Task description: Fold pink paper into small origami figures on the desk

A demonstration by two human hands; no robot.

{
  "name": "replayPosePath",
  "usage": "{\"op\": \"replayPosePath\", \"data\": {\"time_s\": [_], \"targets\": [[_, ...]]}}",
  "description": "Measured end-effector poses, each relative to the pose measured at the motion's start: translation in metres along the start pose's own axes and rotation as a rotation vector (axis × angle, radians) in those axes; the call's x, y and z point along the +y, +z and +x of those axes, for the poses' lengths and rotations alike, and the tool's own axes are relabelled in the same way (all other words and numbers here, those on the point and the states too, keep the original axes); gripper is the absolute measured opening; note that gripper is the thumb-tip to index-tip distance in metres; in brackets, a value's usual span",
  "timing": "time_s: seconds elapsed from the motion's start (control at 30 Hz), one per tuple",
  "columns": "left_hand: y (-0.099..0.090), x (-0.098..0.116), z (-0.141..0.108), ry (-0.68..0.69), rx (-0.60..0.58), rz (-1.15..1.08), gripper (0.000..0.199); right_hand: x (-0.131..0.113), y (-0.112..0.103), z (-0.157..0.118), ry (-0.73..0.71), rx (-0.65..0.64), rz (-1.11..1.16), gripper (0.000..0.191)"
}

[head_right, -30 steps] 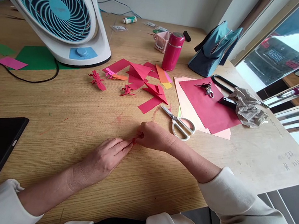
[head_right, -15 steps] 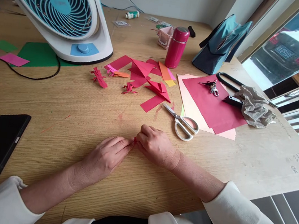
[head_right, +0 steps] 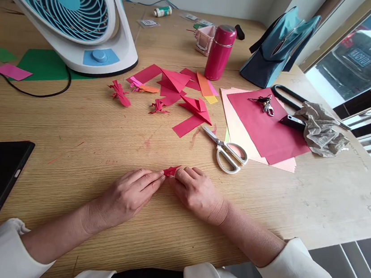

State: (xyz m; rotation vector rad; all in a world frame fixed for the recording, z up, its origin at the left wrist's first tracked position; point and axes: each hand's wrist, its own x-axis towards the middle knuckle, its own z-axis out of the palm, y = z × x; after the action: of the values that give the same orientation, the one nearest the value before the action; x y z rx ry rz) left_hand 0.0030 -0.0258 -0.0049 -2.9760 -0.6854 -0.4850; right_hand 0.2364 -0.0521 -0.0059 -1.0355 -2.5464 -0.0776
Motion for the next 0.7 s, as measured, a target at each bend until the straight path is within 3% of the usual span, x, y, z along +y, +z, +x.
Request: {"op": "replayPosePath", "data": {"time_s": [0.33, 0.7], "targets": [[-0.0055, 0.0023, 0.0010, 0.021, 0.013, 0.036, 0.036, -0.0003, -0.0022, -0.0011, 0.026, -0.025, 0.027, 0.024], [-0.0024, -0.0001, 0.0000, -0.064, -0.121, -0.025, 0.044, 0.0020, -0.0028, -0.0021, 0.025, -0.018, 0.065, 0.020]]}}
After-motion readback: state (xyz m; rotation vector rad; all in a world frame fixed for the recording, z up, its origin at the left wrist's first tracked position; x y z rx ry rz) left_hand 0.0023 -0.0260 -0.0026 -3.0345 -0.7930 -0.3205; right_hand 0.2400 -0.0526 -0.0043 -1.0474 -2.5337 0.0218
